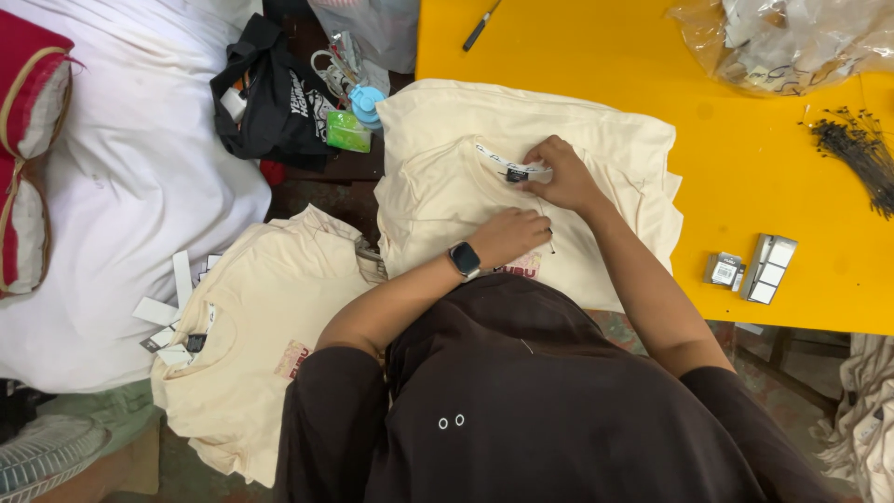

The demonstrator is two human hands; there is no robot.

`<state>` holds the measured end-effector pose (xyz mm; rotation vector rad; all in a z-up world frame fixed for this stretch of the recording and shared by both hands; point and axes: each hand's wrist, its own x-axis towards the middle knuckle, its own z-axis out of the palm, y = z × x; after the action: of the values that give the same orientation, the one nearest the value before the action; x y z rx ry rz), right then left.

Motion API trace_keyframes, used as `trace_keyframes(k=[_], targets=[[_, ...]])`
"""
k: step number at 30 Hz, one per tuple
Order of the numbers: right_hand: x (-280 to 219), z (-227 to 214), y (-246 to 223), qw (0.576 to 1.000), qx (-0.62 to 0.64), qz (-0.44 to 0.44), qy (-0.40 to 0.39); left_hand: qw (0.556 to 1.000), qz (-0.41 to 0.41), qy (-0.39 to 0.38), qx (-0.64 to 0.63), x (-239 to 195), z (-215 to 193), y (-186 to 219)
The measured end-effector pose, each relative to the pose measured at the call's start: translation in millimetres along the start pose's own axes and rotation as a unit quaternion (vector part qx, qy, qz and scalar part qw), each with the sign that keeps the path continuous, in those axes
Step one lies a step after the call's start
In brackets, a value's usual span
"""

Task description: The person attaches tags to the necklines of beige t-shirts using a stapler. They pick up a shirt, staple the tag to the collar, and then fold the shirt before placing it on a stack. This process is repeated for multiple shirts on a yellow table.

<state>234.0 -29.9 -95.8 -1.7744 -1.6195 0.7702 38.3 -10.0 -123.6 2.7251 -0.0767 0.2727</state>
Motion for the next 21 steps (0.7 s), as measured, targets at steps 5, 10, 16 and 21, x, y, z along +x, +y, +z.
trace_keyframes(k=[5,10,16,21], targets=[[20,36,4,0.995,-0.094,0.030,-0.008,0.986,0.060,0.114,0.109,11,33,8],[31,52,3,0.979,-0.185,0.072,-0.033,0.986,0.059,0.100,0.122,15,45,4],[42,58,32,0.992,0.001,0.118,-0.040,0.986,0.047,0.097,0.130,17,50,-6],[38,51,28,0.955,0.264,0.132,0.001,0.997,-0.043,0.056,-0.008,14,18,-10]])
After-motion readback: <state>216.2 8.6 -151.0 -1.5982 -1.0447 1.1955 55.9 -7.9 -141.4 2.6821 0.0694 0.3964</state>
